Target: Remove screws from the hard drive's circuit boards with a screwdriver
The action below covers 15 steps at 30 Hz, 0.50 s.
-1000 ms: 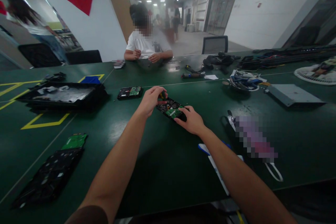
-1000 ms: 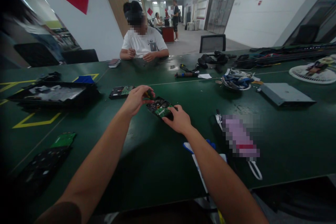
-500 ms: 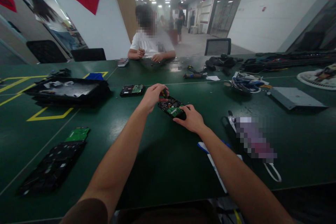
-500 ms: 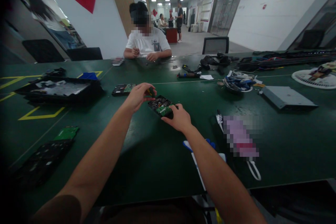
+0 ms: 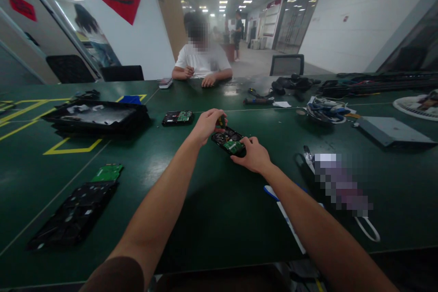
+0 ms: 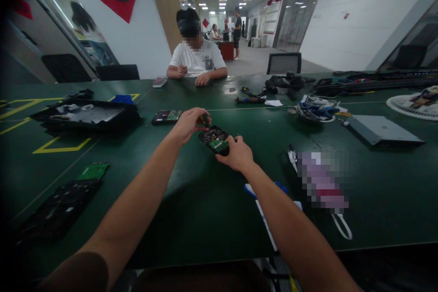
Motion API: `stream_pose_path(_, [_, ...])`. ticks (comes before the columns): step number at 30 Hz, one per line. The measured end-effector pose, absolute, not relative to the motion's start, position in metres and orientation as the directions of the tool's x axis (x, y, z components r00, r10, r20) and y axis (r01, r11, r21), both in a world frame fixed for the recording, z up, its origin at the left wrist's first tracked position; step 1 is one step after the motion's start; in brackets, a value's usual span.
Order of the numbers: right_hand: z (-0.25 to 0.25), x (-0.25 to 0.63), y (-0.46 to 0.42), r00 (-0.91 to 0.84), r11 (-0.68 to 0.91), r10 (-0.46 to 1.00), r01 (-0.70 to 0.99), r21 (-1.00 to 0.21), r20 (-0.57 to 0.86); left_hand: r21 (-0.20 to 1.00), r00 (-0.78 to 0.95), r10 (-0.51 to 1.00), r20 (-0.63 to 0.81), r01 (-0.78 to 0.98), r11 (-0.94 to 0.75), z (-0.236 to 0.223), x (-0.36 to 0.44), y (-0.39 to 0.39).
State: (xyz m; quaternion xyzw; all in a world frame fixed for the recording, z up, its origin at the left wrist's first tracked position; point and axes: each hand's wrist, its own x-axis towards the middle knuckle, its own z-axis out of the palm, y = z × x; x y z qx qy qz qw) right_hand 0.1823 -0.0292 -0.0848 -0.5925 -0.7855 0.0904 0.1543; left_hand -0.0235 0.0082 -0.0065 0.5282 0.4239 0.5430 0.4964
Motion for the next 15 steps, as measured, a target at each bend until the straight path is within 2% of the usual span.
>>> stream_pose_path(11, [-0.083, 0.197, -0.035, -0.305, 0.330, 0.944, 0.865, -0.379, 0.127, 0.988, 0.150, 0.977, 0.154, -0.005, -0.155, 0.001, -0.013, -0.002])
stream_pose_path(15, [-0.084, 0.201, -0.036, -0.317, 0.345, 0.938, 0.844, -0.410, 0.138, 0.971, 0.076, 0.978, 0.193, 0.131, -0.202, 0.005, -0.009, -0.005])
